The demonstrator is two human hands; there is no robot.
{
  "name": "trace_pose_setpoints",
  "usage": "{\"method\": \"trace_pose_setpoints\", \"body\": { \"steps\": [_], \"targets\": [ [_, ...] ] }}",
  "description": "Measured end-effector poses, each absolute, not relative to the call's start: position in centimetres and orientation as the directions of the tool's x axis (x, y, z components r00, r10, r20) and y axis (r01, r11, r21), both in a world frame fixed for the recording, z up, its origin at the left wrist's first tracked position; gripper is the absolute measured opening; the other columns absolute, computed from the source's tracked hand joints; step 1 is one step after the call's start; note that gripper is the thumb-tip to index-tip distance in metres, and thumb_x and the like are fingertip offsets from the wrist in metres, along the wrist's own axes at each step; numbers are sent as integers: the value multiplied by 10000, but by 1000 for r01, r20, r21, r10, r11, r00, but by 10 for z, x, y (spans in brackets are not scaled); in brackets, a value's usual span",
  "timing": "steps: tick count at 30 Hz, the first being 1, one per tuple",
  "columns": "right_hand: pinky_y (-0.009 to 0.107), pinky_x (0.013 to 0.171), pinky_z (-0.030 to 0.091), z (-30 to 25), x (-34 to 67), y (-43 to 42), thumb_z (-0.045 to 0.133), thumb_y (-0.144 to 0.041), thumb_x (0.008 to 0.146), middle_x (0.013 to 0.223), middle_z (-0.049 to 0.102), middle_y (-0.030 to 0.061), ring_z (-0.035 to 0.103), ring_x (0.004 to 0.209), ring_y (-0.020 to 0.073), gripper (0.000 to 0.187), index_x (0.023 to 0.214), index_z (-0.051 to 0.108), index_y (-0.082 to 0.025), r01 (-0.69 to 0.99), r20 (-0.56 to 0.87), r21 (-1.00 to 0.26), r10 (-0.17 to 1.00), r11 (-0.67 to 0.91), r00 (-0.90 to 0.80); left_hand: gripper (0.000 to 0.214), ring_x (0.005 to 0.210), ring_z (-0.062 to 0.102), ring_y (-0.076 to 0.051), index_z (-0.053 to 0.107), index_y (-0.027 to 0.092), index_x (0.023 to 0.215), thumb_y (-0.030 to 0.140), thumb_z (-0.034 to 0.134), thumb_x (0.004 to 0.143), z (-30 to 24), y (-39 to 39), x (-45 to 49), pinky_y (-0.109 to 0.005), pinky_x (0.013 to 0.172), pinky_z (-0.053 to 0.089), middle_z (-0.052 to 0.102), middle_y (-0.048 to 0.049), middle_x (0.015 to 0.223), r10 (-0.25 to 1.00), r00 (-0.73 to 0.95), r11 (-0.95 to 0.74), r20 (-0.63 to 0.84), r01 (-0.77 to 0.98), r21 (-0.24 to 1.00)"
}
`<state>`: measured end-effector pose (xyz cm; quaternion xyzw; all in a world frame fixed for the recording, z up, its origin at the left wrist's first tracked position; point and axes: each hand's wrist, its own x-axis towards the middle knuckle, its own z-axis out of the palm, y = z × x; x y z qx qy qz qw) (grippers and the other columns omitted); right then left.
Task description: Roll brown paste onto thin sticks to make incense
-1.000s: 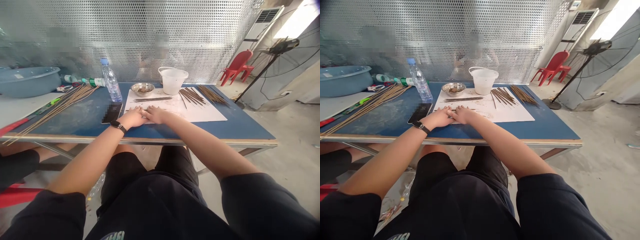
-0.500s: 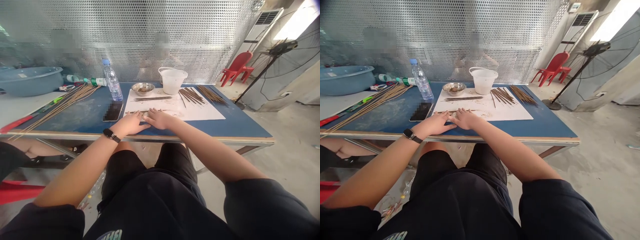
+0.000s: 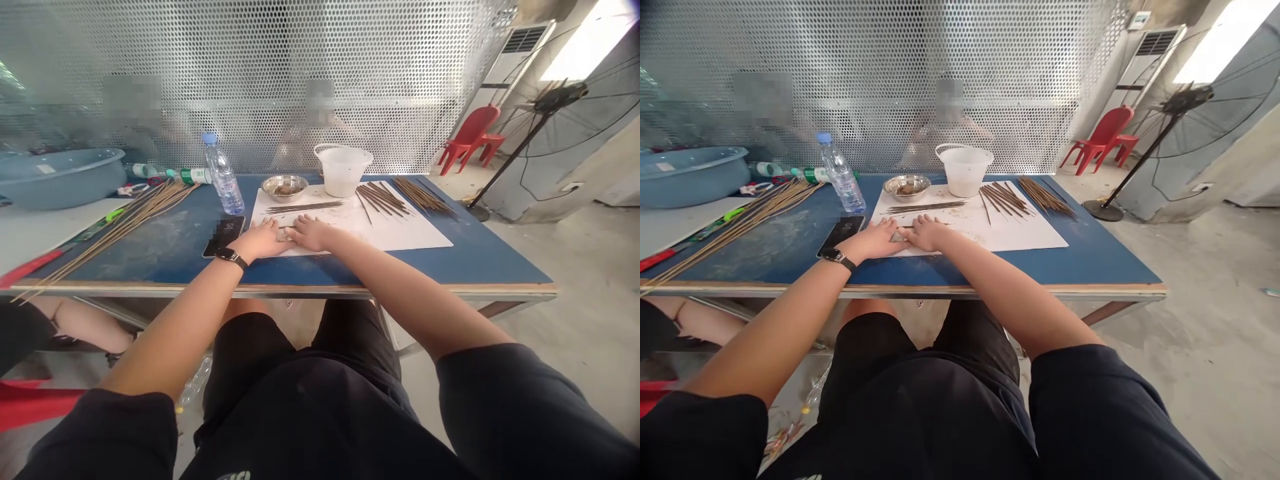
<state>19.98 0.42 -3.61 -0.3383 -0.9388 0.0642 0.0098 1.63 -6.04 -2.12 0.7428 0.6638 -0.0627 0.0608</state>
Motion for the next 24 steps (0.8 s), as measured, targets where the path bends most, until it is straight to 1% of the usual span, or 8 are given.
{"method": "trace_pose_setpoints", "body": {
  "steps": [3, 8, 12, 15, 17, 19, 21, 24],
  "targets": [
    [549, 1299, 228, -31, 212, -22, 159, -597, 1094, 1739, 306, 234, 218, 1637, 370, 789, 1634, 366, -60, 658, -63, -179, 659, 731, -749, 1076, 1642, 205, -373, 256, 13, 1688, 803, 266, 956, -20, -88, 20, -538, 1301, 172, 230, -263, 1751, 981, 126, -128, -150, 992, -8],
    [620, 1297, 191, -27, 226, -49, 134, -630, 1083, 1749, 268, 247, 189, 1644, 384, 833, 1626, 375, -46, 645, -63, -211, 648, 735, -759, 1042, 1624, 266, -377, 283, 58, 1687, 807, 260, 963, -21, -113, 23, -517, 1290, 210, 274, -246, 1742, 985, 120, -121, -121, 993, -8],
    [632, 1295, 184, -28, 217, -35, 119, -628, 1086, 1747, 263, 260, 198, 1641, 387, 848, 1623, 369, -21, 680, -60, -197, 683, 707, -728, 1077, 1618, 281, -377, 288, 7, 1674, 809, 246, 958, -22, -94, 17, -515, 1284, 226, 284, -281, 1730, 988, 93, -95, -121, 995, -15],
    [607, 1292, 216, -29, 205, -12, 179, -595, 1098, 1741, 287, 250, 218, 1638, 375, 781, 1621, 396, -57, 707, -78, -176, 706, 685, -704, 1120, 1622, 260, -392, 259, -10, 1680, 832, 243, 942, -21, -73, 11, -546, 1286, 212, 247, -285, 1740, 987, 77, -79, -143, 997, -8],
    [597, 1284, 239, -29, 200, 2, 209, -582, 1101, 1732, 320, 236, 232, 1635, 368, 735, 1612, 435, -105, 705, -91, -156, 701, 691, -707, 1144, 1633, 220, -402, 223, -4, 1693, 851, 234, 932, -19, -64, 9, -572, 1295, 174, 198, -270, 1757, 985, 74, -73, -158, 997, 12],
    [597, 1275, 258, -30, 198, 8, 203, -588, 1100, 1732, 326, 225, 224, 1637, 369, 736, 1622, 429, -122, 706, -96, -145, 700, 693, -708, 1145, 1641, 188, -402, 192, 3, 1701, 852, 235, 933, -17, -63, 9, -593, 1300, 135, 162, -260, 1766, 984, 76, -72, -160, 997, 28],
    [583, 1282, 252, -31, 201, 6, 175, -608, 1094, 1744, 299, 224, 207, 1643, 365, 780, 1642, 388, -94, 708, -94, -142, 702, 692, -706, 1131, 1641, 187, -401, 199, 4, 1699, 842, 249, 940, -17, -69, 10, -607, 1295, 132, 174, -265, 1763, 986, 73, -71, -150, 997, 18],
    [552, 1306, 214, -30, 211, -12, 146, -638, 1080, 1759, 245, 239, 184, 1650, 361, 856, 1660, 323, -34, 694, -87, -149, 690, 704, -718, 1077, 1618, 266, -398, 277, -7, 1673, 807, 247, 968, -18, -87, 14, -587, 1286, 175, 278, -294, 1727, 991, 69, -73, -113, 997, -36]
  ]
}}
